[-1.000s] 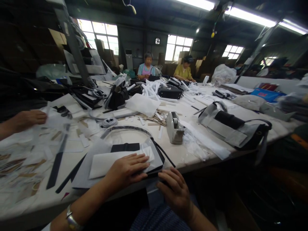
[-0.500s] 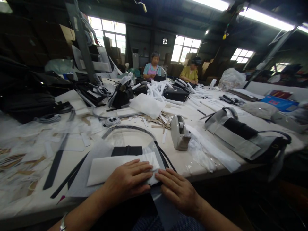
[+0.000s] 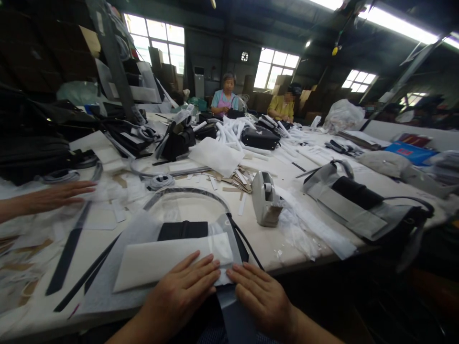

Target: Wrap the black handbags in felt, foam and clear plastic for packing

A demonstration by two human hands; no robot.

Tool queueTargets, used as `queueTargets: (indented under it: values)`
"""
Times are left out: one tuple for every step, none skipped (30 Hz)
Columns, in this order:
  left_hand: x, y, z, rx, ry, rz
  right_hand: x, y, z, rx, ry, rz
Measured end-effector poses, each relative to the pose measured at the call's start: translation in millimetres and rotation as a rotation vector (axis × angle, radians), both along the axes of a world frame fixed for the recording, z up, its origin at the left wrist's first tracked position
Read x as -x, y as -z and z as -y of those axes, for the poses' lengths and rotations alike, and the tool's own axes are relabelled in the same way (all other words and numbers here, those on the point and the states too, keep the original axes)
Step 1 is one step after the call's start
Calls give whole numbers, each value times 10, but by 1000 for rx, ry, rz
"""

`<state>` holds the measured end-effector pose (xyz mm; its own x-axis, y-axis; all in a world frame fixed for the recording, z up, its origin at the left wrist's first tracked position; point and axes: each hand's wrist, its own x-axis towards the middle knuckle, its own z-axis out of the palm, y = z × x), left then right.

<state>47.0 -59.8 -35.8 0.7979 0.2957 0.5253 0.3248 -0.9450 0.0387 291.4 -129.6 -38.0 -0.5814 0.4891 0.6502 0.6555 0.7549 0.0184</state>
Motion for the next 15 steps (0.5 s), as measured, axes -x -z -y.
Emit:
queueTargets:
  values:
    - [2,2,1,-1,-1,10,4,2,-12,11,-4,-14]
    - [3,0,1,2,-1,18,5,-4,-29,19,-11,-22]
    - [4,-4,1,6,0,27,1,-18,-47,22,-19,-30]
    - [5,-10,0,13,1,31,-5,-38,-66,20,-28,-34]
    - [8,-16,-1,22,3,31,-14,-62,-84,15,-39,-37]
    - [12,-21,-2,32,5,28,-24,-88,-98,10,-50,-35]
    - [17,-25,-3,45,6,18,-35,-112,-109,5,-61,-33]
    - [24,-26,-3,56,6,4,-45,-132,-115,3,-72,-27]
    - [30,-24,-2,67,3,-16,-54,-146,-117,5,-85,-16]
    - [36,-19,1,76,-2,-32,-61,-154,-115,9,-98,-5]
    - [41,-12,4,83,-8,-40,-65,-156,-110,13,-107,3]
    - [44,-4,9,92,-16,-35,-66,-154,-103,19,-112,8]
    - [46,4,14,104,-24,-19,-63,-149,-95,24,-115,7]
    - [45,11,18,118,-28,6,-57,-142,-85,31,-111,-7]
    - [44,17,22,132,-30,35,-49,-135,-75,36,-99,-32]
